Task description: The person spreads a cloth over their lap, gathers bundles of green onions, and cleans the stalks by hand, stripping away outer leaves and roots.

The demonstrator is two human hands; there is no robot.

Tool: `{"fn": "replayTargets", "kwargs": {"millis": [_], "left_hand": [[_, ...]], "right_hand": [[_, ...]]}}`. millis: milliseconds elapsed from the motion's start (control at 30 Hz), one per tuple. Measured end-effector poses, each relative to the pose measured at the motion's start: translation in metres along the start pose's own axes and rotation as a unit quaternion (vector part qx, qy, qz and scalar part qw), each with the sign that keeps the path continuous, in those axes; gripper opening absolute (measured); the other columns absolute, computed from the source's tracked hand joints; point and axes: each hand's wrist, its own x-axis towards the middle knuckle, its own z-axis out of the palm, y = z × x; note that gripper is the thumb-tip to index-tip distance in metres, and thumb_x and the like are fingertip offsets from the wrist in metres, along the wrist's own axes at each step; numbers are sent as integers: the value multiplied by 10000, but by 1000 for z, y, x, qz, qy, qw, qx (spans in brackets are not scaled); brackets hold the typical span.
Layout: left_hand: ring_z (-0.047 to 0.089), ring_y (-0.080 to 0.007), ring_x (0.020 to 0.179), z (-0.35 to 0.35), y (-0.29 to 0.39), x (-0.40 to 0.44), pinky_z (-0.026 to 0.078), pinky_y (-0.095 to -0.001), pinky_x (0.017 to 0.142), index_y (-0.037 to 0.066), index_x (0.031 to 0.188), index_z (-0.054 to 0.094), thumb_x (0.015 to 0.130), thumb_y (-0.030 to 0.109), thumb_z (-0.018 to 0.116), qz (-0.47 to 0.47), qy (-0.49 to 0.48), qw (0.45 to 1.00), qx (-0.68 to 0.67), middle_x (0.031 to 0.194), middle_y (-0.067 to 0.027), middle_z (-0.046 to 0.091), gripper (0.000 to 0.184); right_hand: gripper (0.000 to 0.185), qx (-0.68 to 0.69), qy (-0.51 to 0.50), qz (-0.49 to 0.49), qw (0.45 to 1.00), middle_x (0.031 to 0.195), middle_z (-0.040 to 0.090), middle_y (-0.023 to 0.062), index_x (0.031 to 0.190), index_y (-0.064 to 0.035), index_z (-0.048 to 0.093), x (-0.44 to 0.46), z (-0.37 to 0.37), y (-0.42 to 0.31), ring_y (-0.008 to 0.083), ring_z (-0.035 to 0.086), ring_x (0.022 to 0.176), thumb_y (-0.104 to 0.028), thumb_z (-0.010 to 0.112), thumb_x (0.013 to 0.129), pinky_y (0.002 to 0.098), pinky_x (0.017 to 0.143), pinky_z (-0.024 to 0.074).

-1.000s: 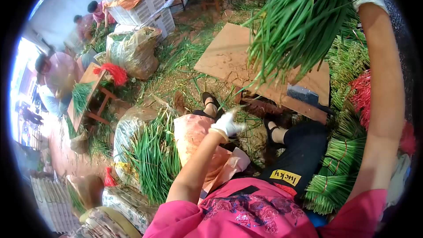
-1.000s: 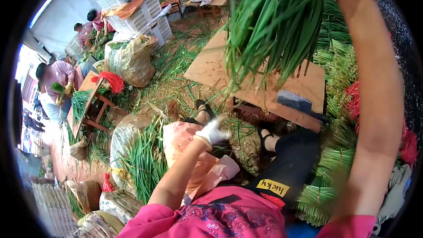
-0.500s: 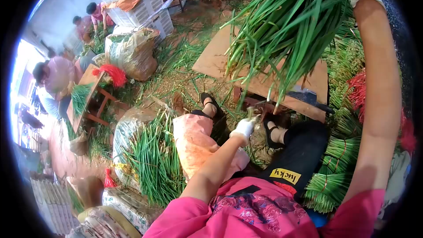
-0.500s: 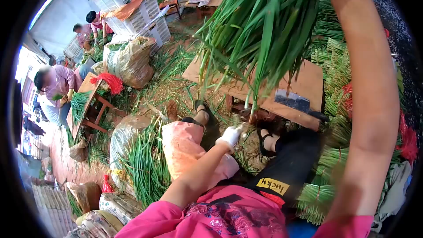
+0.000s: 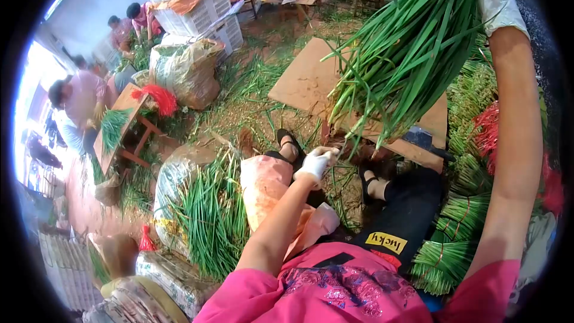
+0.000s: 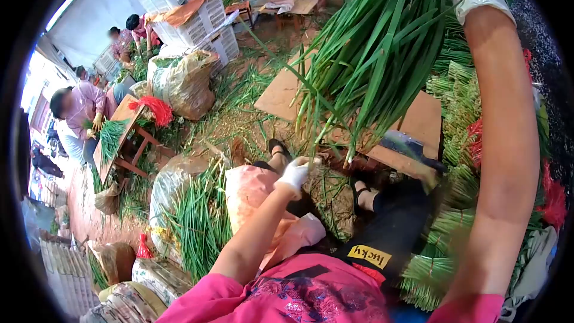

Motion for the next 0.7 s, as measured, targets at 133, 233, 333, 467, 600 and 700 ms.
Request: {"fn": "replayTargets", "kwargs": {"millis": [133, 233, 333, 467, 600, 700], "left_hand": [[542, -171, 963, 9, 96, -61, 456, -281, 804, 59, 1243, 478, 782, -22, 582, 457, 259, 840, 136, 1175, -79, 520, 479], [532, -297, 1050, 68, 217, -137, 466, -363, 797, 78, 1293, 437, 687, 107, 707, 572, 150, 675, 441, 1266, -164, 455, 664], [614, -320, 897, 51, 187, -86, 481, -373, 744, 48, 1073, 568, 791, 255, 598, 272, 73, 717, 638, 1005, -169, 625, 351], [622, -317, 874, -33, 76, -51, 462, -382, 810, 87, 1059, 586, 829, 294, 528, -4, -37, 703, 710, 913, -159, 645, 315], [576, -300, 1016, -75, 78, -58, 438, -358, 902, 149, 1190, 568, 813, 270, 600, 178, 36, 816, 548, 1140, -161, 566, 397], [459, -191, 1170, -32, 157, -81, 399, -328, 945, 34, 1330, 386, 834, 198, 623, 397, 116, 896, 158, 1286, -138, 480, 574]], "right_hand": [[148, 0, 13, 63, 998, 645, 565, -22, 880, -78, 646, 2, 2, 11, 98, 548, 551, -206, 620, 811, 227, 569, 486], [140, -1, -25, 52, 998, 638, 568, -11, 885, -61, 647, -13, 17, 27, 98, 545, 541, -176, 597, 824, 222, 560, 483], [149, 5, -51, 74, 996, 646, 573, -7, 883, -58, 646, -6, 13, 30, 102, 550, 549, -185, 601, 821, 221, 555, 479], [169, -17, 26, 38, 999, 637, 557, -22, 891, -76, 643, -2, 4, 9, 98, 538, 546, -218, 628, 800, 221, 552, 474], [190, -15, -25, 80, 996, 650, 549, -28, 892, -95, 642, 9, -12, 10, 96, 536, 582, -253, 637, 787, 240, 570, 464], [187, -6, -12, 68, 998, 619, 535, -24, 883, -91, 640, -19, 14, 15, 99, 522, 556, -253, 637, 789, 244, 563, 460]]}}
